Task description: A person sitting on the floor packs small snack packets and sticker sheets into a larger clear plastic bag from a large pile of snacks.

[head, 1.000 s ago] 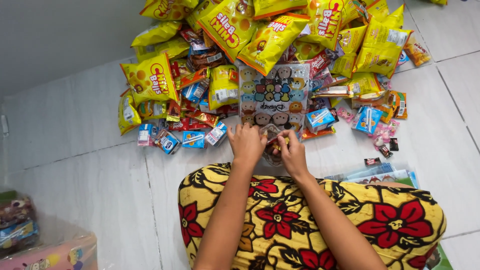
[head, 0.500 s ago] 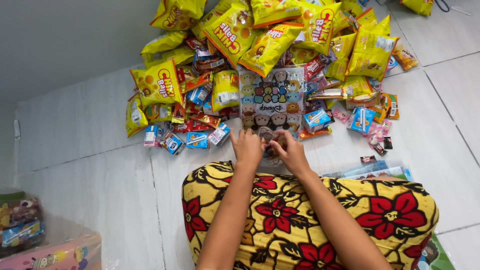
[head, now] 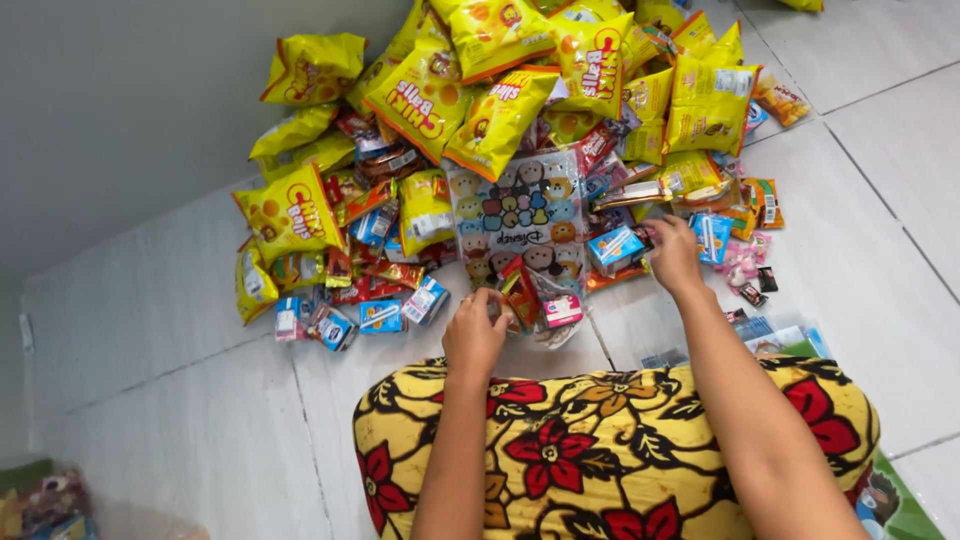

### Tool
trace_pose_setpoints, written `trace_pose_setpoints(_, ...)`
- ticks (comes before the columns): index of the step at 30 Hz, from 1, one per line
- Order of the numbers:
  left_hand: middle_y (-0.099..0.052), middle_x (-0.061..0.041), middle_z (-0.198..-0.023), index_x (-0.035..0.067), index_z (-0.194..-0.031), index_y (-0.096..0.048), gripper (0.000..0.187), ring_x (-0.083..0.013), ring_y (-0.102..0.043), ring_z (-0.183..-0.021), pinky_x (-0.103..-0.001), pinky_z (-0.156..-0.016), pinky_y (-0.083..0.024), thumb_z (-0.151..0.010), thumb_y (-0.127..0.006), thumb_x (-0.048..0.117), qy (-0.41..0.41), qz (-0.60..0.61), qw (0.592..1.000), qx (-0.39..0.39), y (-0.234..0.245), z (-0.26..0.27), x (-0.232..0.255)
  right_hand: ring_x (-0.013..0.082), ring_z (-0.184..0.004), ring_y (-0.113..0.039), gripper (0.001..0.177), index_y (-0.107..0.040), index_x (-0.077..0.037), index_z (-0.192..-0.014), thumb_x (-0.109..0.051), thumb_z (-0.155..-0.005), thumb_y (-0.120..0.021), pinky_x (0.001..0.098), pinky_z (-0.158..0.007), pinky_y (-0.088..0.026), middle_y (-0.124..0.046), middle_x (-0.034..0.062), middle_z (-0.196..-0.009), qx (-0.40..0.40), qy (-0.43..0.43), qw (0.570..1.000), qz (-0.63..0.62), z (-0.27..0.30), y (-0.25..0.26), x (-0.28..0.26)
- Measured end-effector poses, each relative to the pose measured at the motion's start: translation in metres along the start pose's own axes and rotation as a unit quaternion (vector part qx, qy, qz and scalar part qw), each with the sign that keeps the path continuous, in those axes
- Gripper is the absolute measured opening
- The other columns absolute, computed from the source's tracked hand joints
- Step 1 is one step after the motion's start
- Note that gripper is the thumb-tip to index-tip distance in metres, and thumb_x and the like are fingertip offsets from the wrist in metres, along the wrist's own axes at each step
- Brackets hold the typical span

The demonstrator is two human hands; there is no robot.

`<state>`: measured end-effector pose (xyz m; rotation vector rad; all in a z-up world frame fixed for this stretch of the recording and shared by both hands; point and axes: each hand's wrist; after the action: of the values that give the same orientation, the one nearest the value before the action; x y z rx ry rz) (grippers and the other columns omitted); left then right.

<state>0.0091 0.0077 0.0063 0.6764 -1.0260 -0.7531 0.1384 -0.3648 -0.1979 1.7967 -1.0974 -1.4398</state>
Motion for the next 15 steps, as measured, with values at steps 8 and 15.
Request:
trace_pose_setpoints(8, -0.067, 0.003, -0.116, 0.031, -0.113, -0.065, 0.021, -0.0272, -0.069, -0.111, -0.051, -0.096, -0.057, -0.093, -0.07, 0.036, 0.011, 0.031, 0.999, -0.019, 0.018, 0.007, 0.011, 0.0421, -0.12, -0.057, 0.041, -0.066, -0.026, -0.118, -0.008, -0.084, -0.078, 0.0488, -0.1, -0.051, -0.051, 0.0126, -0.127, -0.095, -0.076, 0.989, 0.079, -0.005, -0.006, -0.014)
trace_pose_setpoints(15, -0.068, 0.005, -0.116, 0.031, -0.111, -0.067, 0.018, -0.0211, -0.071, -0.11, -0.049, -0.096, -0.056, -0.093, -0.07, 0.034, -0.002, 0.058, 0.998, -0.016, 0.014, 0.007, 0.009, 0.0428, -0.097, -0.069, 0.025, -0.066, -0.009, -0.105, -0.005, -0.083, -0.076, 0.049, -0.086, -0.06, -0.058, 0.0182, -0.103, -0.077, -0.084, 0.986, 0.118, 0.005, 0.016, -0.039)
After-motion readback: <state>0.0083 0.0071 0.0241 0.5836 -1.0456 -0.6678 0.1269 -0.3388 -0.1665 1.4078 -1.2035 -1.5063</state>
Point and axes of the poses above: each hand's wrist, its own z-axis away from the middle knuckle, its own y-axis out of the back of the hand, x = y × z
